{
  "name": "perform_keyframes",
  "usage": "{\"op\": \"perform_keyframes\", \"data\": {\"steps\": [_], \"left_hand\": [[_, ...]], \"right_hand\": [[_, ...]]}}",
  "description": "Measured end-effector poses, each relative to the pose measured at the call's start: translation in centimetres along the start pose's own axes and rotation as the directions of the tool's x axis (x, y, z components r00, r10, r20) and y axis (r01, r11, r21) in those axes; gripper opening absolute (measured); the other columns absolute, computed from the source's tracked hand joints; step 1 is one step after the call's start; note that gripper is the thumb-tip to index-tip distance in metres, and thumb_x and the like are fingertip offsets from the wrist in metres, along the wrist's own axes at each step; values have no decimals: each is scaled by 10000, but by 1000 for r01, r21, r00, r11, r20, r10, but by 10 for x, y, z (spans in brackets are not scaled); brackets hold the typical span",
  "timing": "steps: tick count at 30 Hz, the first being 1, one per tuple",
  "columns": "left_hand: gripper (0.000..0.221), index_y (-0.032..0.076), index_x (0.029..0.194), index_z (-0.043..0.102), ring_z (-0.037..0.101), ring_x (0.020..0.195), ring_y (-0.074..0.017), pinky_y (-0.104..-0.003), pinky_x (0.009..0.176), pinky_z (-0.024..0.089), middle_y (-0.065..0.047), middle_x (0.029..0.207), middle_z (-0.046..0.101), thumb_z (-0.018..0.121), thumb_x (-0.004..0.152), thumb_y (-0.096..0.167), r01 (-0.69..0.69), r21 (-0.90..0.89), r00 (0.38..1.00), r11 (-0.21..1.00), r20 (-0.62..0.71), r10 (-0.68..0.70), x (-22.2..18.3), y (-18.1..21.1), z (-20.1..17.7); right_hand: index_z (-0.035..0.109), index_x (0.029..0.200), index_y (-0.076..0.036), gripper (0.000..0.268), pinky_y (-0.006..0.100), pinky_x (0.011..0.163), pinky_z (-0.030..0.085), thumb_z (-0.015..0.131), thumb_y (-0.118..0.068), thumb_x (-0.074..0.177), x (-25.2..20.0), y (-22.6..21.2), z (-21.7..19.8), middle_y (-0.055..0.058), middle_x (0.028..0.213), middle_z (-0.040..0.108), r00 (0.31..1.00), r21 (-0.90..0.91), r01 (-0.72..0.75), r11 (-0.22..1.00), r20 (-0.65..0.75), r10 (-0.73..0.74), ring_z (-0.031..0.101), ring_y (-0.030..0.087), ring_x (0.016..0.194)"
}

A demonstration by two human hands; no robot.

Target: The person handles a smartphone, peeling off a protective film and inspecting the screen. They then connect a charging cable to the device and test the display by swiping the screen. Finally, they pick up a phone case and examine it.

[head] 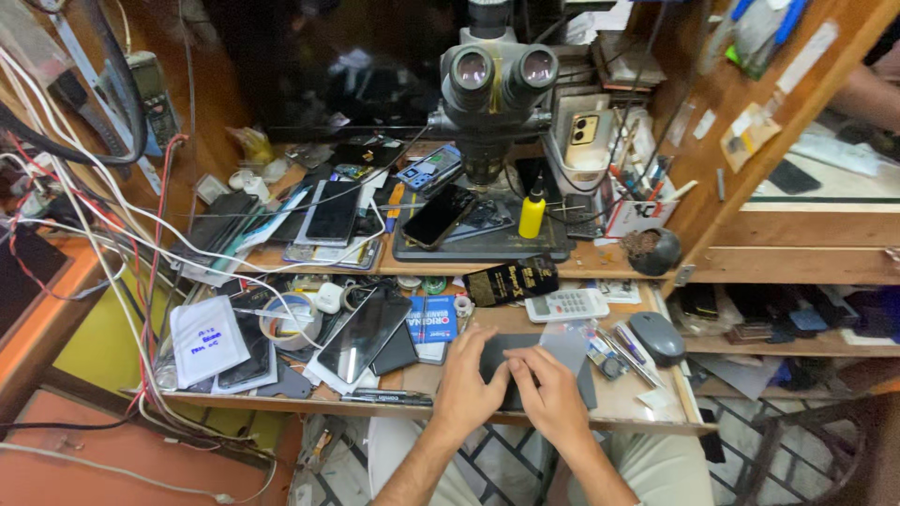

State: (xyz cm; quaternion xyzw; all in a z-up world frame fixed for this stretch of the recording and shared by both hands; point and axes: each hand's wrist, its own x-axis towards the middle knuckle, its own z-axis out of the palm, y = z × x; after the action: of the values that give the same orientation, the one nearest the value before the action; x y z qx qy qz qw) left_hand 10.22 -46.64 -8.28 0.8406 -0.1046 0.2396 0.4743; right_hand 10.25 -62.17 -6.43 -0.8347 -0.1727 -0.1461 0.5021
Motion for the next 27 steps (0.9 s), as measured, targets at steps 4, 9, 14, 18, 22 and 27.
{"op": "perform_keyframes", "data": {"steps": [4,9,14,18,22,27], "left_hand": [[573,17,1322,577,627,1184,-355,-440,1056,454,-164,1126,696,762,788,107,58,-62,998,996,15,-57,3,3,-3],[637,53,1400,551,705,968,-300,-402,938,536,-119,867,728,752,798,101,248,-98,967,964,80,-241,4,10,-5],[647,21,1419,511,705,997,-291,-400,950,526,-138,1061,719,711,804,30,211,-152,977,965,18,-211,5,20,-11],[617,16,1396,541,704,1027,-290,-396,924,546,-169,1176,701,701,801,-1,164,-149,986,975,5,-166,6,16,-5],[593,30,1383,563,715,1084,-291,-399,952,556,-160,1208,713,686,803,3,181,-137,983,974,61,-174,4,11,-4],[686,6,1415,518,580,1258,-440,-501,1035,475,-249,1387,584,723,763,50,-87,-43,996,995,26,89,6,17,-10]], "right_hand": [[730,1061,-26,232,338,672,562,606,-188,951,2,-3,-1,135,925,731,999,-8,-32,999,31,33,733,273,779],[721,1083,-36,227,344,717,568,622,-189,948,2,-4,-1,132,960,731,999,-46,15,999,53,-12,738,291,837],[719,1115,-53,252,371,723,567,639,-190,919,4,-12,0,130,990,740,995,-77,-23,997,98,31,737,322,864],[700,1119,-49,257,381,752,571,661,-194,911,3,-5,1,137,1007,737,993,-107,61,992,104,-50,732,338,909],[702,1125,-41,268,383,763,564,671,-195,908,-1,0,1,134,1010,737,994,-124,56,991,105,-43,726,336,923],[677,1250,-45,370,348,785,580,659,-204,917,-4,6,1,139,1084,722,998,-51,61,997,36,-59,729,269,869]]}}
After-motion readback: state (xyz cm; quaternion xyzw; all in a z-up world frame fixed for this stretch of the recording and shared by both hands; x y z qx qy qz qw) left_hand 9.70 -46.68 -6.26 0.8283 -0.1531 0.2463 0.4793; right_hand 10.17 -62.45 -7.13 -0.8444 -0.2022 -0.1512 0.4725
